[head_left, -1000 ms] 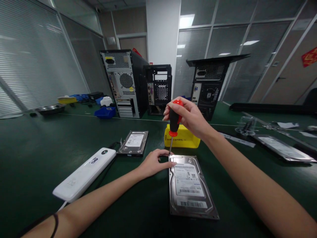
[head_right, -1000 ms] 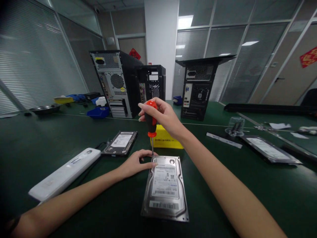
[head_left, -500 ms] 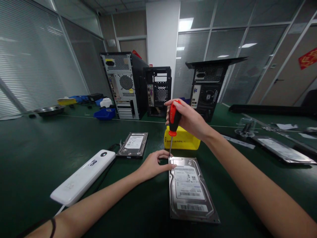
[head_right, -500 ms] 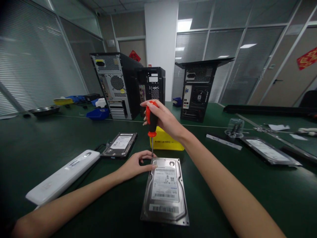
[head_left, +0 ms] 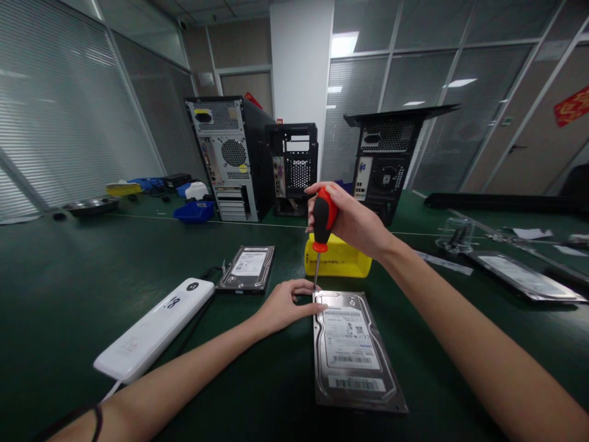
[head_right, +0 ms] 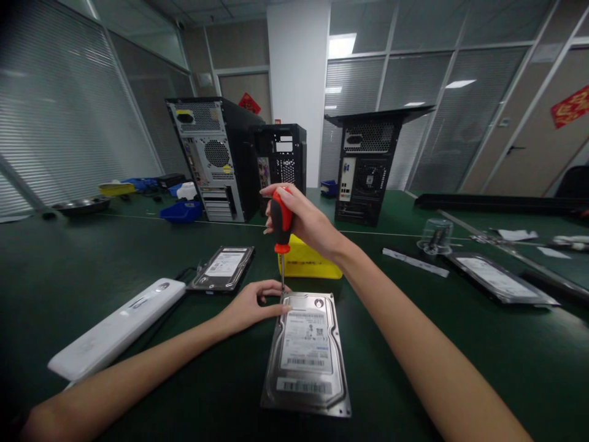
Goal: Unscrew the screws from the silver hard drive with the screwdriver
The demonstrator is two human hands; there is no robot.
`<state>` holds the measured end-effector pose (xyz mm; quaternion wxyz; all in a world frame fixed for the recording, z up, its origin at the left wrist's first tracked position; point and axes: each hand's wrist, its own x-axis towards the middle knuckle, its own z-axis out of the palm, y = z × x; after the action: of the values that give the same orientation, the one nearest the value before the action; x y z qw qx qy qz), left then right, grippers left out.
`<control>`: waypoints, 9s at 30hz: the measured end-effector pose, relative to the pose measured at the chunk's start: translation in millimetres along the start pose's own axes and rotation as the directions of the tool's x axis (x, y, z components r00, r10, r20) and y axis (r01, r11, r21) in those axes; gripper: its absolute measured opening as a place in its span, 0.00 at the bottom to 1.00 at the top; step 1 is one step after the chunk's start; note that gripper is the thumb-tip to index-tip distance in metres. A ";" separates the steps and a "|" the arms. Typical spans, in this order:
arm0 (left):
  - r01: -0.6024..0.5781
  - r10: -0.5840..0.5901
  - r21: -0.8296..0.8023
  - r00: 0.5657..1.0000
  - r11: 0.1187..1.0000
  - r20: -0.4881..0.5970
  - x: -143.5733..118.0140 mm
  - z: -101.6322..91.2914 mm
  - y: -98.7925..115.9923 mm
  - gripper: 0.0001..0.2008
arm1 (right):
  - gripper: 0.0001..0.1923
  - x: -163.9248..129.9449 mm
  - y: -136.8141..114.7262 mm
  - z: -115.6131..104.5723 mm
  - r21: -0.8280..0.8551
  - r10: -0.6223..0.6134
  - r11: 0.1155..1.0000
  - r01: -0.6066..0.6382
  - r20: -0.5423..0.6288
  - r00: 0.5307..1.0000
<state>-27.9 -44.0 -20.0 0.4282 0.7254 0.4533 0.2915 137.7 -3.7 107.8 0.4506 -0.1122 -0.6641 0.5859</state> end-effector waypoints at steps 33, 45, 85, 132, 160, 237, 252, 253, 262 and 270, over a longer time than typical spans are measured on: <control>-0.022 0.021 0.051 1.000 0.998 0.004 -0.6 -1.0 0.1 0.24 | 0.11 0.3 3.1 -5.8 -0.012 -0.041 0.999 0.041 0.037 0.998; -0.052 0.051 -0.009 0.999 0.999 -0.018 -3.6 -0.4 2.9 0.25 | 0.08 -0.7 3.8 -9.9 -0.192 -0.142 0.973 0.125 -0.074 0.987; -0.042 0.046 0.106 0.998 0.994 -0.030 -1.8 0.4 -1.9 0.25 | 0.11 -1.1 -1.9 -1.4 -0.704 -0.270 0.676 0.217 0.037 0.962; -0.049 0.053 0.108 0.998 0.993 -0.032 -2.3 0.4 0.7 0.25 | 0.09 21.3 3.7 14.4 -0.045 0.007 0.999 -0.016 -0.185 0.983; -0.053 0.056 0.086 0.998 0.995 -0.031 -2.1 0.4 2.1 0.23 | 0.11 9.7 2.3 3.0 -0.053 -0.045 0.998 0.043 -0.048 0.998; -0.033 0.037 0.109 0.999 0.994 -0.035 -2.4 0.4 1.4 0.25 | 0.15 3.2 -5.1 -3.7 -0.041 0.027 0.999 -0.026 0.031 0.999; -0.033 0.035 0.042 0.999 0.999 -0.041 -3.2 2.3 1.2 0.28 | 0.16 7.2 2.9 -2.4 -0.050 -0.002 0.999 -0.003 -0.091 0.996; -0.031 0.033 0.044 0.999 0.999 -0.042 -3.3 2.1 1.9 0.28 | 0.17 6.9 2.1 -1.9 -0.036 0.010 0.999 -0.012 -0.062 0.998; -0.037 0.038 0.019 0.999 0.999 -0.039 -3.1 1.3 2.5 0.30 | 0.17 9.2 3.2 2.1 -0.115 -0.005 0.993 -0.006 -0.092 0.996; -0.022 0.023 0.028 0.999 0.999 -0.045 -2.2 2.2 1.5 0.30 | 0.13 8.4 2.4 -2.3 -0.153 -0.024 0.988 0.007 -0.104 0.994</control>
<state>-26.4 -47.1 -19.8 0.4044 0.7296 0.4587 0.3062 133.6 4.2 109.5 0.4797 -0.1721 -0.6832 0.5230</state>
